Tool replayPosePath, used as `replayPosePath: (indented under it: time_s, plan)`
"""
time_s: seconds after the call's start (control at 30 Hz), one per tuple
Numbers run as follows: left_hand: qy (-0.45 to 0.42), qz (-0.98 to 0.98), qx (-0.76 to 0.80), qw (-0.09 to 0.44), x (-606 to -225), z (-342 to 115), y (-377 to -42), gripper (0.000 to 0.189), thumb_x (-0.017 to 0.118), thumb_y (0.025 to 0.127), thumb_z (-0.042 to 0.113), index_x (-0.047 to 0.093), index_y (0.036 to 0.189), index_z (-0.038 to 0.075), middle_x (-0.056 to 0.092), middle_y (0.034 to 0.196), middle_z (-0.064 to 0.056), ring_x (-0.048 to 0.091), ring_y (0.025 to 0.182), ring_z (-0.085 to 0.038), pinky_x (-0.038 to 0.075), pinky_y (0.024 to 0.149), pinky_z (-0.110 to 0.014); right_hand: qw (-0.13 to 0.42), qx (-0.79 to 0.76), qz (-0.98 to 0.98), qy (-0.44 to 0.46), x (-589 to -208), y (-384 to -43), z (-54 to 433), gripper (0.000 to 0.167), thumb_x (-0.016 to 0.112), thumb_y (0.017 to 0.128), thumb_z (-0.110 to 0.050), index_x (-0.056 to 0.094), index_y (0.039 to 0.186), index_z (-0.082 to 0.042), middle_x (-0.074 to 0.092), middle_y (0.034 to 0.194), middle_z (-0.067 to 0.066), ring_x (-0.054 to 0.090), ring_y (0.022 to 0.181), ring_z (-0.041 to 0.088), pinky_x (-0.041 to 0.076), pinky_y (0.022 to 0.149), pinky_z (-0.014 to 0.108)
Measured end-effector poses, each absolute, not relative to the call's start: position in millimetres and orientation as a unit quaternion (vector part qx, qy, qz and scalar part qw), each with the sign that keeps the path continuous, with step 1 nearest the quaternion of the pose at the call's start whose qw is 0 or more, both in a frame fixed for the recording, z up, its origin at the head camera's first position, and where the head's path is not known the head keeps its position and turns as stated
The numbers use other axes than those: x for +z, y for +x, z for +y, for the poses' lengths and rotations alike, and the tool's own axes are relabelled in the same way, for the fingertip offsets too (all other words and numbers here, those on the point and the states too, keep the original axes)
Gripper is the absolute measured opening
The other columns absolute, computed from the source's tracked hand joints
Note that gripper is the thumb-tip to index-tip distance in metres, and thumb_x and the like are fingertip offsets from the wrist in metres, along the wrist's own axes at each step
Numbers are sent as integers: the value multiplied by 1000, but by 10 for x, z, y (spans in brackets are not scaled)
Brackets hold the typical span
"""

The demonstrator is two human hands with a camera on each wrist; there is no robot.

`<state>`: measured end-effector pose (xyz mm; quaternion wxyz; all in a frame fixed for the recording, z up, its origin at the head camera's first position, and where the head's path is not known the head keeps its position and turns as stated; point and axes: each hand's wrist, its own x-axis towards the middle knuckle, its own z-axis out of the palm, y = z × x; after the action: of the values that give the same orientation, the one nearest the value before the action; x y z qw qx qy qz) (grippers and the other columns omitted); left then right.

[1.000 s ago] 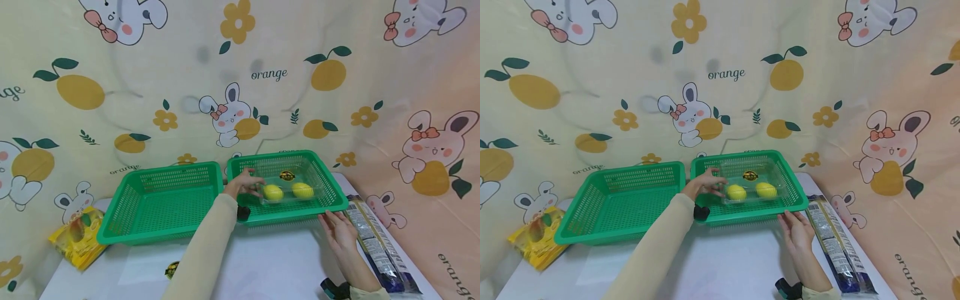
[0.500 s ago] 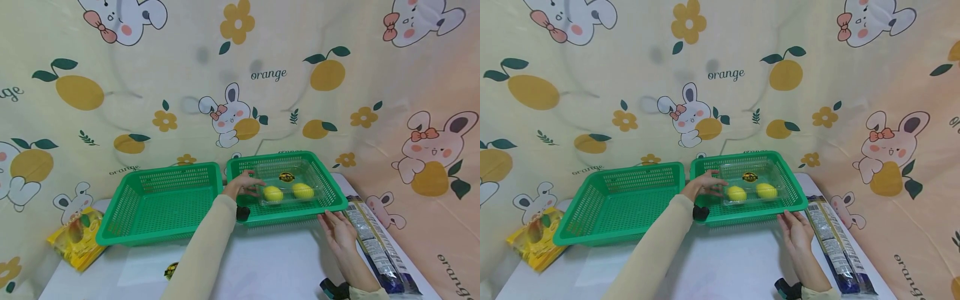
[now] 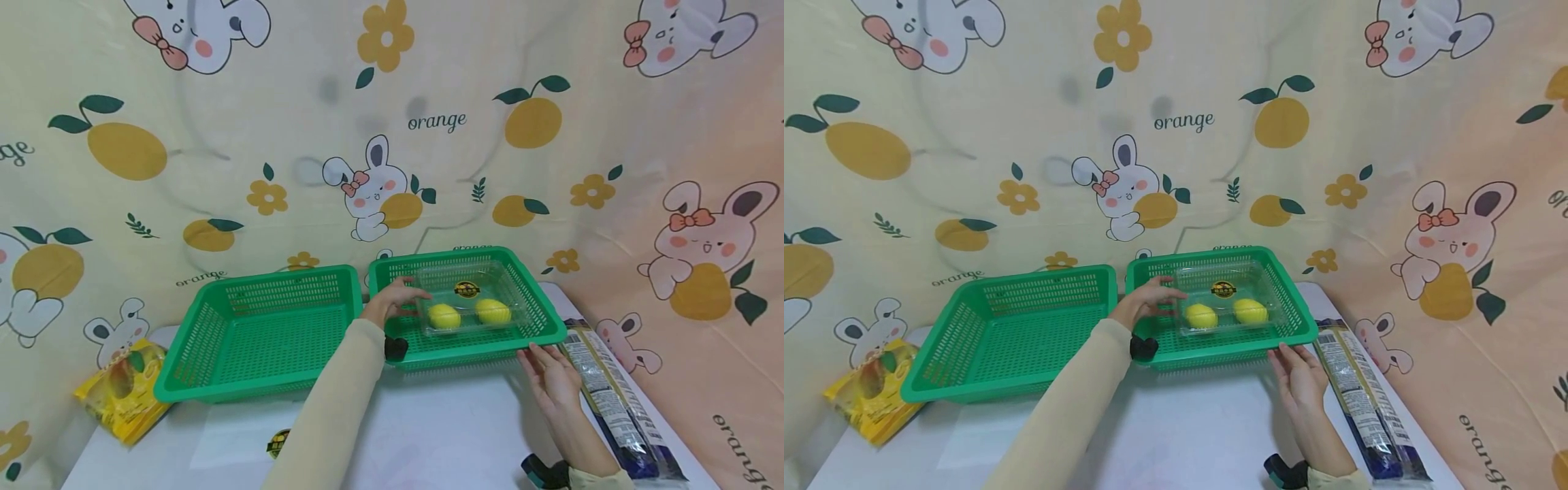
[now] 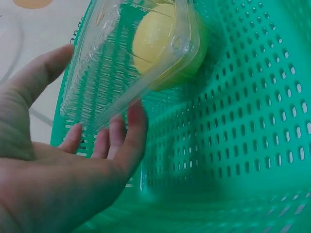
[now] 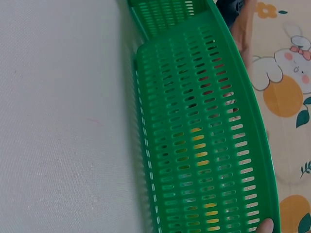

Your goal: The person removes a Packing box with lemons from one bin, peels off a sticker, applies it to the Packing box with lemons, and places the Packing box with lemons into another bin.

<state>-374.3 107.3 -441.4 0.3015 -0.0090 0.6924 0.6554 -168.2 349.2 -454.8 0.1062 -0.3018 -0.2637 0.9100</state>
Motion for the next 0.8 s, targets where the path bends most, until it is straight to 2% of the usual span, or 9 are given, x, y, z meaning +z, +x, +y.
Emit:
replayPosePath:
  time_s: [0.17,0.3,0.53,0.8]
  plan:
    - [4,694,666,272,-4380,1041,-3740,83,78,87,12,28,154,14,28,156,-16,34,140,-33,42,109,-47,103,910,-267,-299,-4543,-1688,3466,34,62,95,2,51,124,-12,60,107,1,67,95,13,52,95,28]
    - [17,701,666,255,-4342,1027,-3748,83,78,87,13,30,153,15,30,156,-14,34,141,-32,36,113,-50,95,913,-263,-296,-4529,-1693,3459,32,61,96,1,52,123,-13,60,107,1,66,97,12,52,96,27]
    - [50,701,673,230,-4178,1062,-3759,84,80,86,13,31,154,17,29,156,-12,35,140,-30,36,113,-49,100,917,-258,-288,-4532,-1709,3472,25,62,95,3,53,113,-11,60,104,2,66,94,13,54,94,28]
    - [101,683,693,206,-3904,1020,-3618,75,75,89,8,35,152,12,33,154,-15,48,126,-28,40,109,-52,101,915,-239,-308,-4548,-1699,3494,40,64,92,6,55,125,-13,60,107,2,66,94,14,54,94,29]
